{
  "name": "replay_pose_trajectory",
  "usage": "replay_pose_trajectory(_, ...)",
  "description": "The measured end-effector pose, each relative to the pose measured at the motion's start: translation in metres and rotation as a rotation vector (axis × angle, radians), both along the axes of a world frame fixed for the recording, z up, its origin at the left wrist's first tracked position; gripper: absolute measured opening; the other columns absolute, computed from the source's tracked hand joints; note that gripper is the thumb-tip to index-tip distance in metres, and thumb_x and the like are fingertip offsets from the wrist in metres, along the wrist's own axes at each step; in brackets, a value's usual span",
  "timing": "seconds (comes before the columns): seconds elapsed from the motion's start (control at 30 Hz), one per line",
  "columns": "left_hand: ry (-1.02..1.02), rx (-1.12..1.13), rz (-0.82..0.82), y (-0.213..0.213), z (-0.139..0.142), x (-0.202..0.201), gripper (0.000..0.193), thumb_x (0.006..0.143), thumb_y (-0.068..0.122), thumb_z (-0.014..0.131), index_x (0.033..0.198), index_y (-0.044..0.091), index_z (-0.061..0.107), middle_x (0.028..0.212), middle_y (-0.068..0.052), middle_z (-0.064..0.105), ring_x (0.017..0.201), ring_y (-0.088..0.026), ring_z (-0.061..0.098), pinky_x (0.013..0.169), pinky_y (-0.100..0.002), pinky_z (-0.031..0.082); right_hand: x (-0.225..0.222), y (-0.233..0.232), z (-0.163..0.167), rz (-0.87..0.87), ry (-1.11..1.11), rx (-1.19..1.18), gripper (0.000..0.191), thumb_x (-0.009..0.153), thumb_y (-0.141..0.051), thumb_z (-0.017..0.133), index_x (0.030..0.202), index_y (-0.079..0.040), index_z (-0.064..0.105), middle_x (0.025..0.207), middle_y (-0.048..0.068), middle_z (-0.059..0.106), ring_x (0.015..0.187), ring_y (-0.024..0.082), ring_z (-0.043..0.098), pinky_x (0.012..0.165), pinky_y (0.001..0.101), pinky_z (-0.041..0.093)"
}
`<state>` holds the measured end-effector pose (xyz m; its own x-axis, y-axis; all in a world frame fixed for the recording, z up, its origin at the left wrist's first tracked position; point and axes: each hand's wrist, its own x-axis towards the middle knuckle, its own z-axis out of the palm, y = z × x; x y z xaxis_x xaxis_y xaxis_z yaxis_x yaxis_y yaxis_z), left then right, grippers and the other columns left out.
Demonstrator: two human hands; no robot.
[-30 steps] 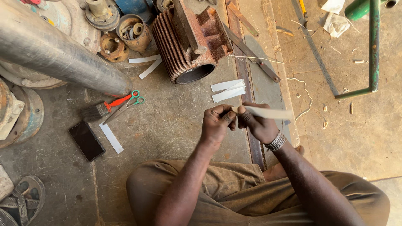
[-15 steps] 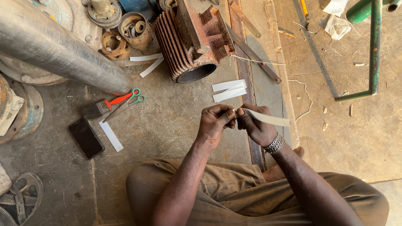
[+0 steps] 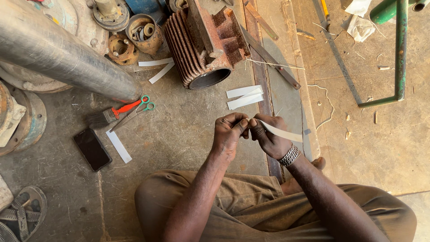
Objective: The person sits on the workshop floor and handles a rusty cast-iron motor housing, turning it and pulling a string from it. They then tear white paper strips by hand one at a time, folding each strip and placing the torn pieces on the floor beside them.
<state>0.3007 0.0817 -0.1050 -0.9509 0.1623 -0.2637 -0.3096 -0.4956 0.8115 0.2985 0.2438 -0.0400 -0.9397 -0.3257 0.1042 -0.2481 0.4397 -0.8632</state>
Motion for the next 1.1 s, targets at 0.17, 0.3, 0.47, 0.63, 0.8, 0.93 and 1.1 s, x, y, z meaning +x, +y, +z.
replay_pose_trajectory(0.17, -0.148, 0.232, -0.017, -0.003, 0.003, -0.002, 0.006, 0.094, 0.007, 0.073, 0.099, 0.003, 0.074, 0.081, -0.006, 0.072, 0.069, -0.014, 0.065, 0.065, -0.029, 0.058, -0.003, 0.001, 0.001, -0.008, -0.130, -0.245, 0.038, 0.107, -0.032, 0.053, 0.087, -0.002, 0.065, 0.066, 0.006, 0.068, 0.057, 0.011, 0.066, 0.051, 0.0271, 0.053)
replay_pose_trajectory(0.3, -0.155, 0.394, -0.065, -0.007, 0.000, -0.003, 0.010, 0.095, 0.010, 0.074, 0.103, 0.004, 0.074, 0.084, -0.005, 0.071, 0.073, -0.013, 0.066, 0.069, -0.027, 0.057, -0.004, 0.005, 0.005, 0.006, -0.148, -0.236, 0.041, 0.109, -0.032, 0.052, 0.083, -0.001, 0.061, 0.064, 0.006, 0.066, 0.057, 0.011, 0.067, 0.052, 0.0269, 0.053)
replay_pose_trajectory(0.47, -0.055, 0.288, -0.044, -0.007, -0.005, -0.002, 0.006, 0.096, 0.006, 0.074, 0.100, 0.002, 0.074, 0.081, -0.005, 0.070, 0.071, -0.013, 0.064, 0.066, -0.028, 0.056, -0.005, 0.003, 0.008, 0.038, -0.038, -0.106, 0.041, 0.108, -0.033, 0.051, 0.082, -0.003, 0.062, 0.062, 0.004, 0.065, 0.053, 0.012, 0.068, 0.049, 0.0265, 0.052)
replay_pose_trajectory(0.63, -0.034, 0.083, 0.029, -0.001, -0.002, -0.002, 0.003, 0.094, 0.001, 0.071, 0.095, 0.001, 0.073, 0.077, -0.007, 0.069, 0.064, -0.013, 0.062, 0.058, -0.028, 0.054, -0.003, -0.002, 0.009, 0.019, -0.005, -0.053, 0.040, 0.107, -0.032, 0.052, 0.080, -0.005, 0.063, 0.059, 0.004, 0.064, 0.051, 0.014, 0.066, 0.048, 0.0292, 0.049)
replay_pose_trajectory(0.8, 0.016, -0.066, 0.082, 0.004, 0.007, 0.002, 0.007, 0.098, 0.004, 0.067, 0.097, 0.000, 0.072, 0.079, -0.007, 0.069, 0.064, -0.011, 0.059, 0.058, -0.027, 0.052, 0.002, -0.007, 0.006, -0.037, 0.030, 0.041, 0.040, 0.108, -0.032, 0.052, 0.080, -0.005, 0.063, 0.060, 0.004, 0.065, 0.053, 0.013, 0.067, 0.050, 0.0292, 0.049)
replay_pose_trajectory(0.93, 0.011, 0.168, 0.024, 0.002, 0.017, 0.000, 0.010, 0.102, 0.009, 0.063, 0.106, 0.001, 0.067, 0.086, -0.005, 0.069, 0.073, -0.012, 0.063, 0.068, -0.029, 0.057, -0.002, -0.003, 0.002, -0.051, -0.209, -0.236, 0.036, 0.107, -0.033, 0.052, 0.091, -0.003, 0.065, 0.071, 0.004, 0.069, 0.062, 0.012, 0.066, 0.054, 0.0262, 0.054)
replay_pose_trajectory(1.1, 0.346, -0.046, -0.065, 0.003, 0.029, -0.002, 0.026, 0.113, 0.027, 0.053, 0.103, 0.004, 0.061, 0.077, -0.001, 0.057, 0.065, -0.008, 0.056, 0.059, -0.026, 0.052, -0.004, 0.004, -0.007, -0.018, -0.358, -0.468, 0.037, 0.108, -0.034, 0.049, 0.096, -0.002, 0.063, 0.072, 0.006, 0.068, 0.061, 0.012, 0.065, 0.055, 0.0253, 0.052)
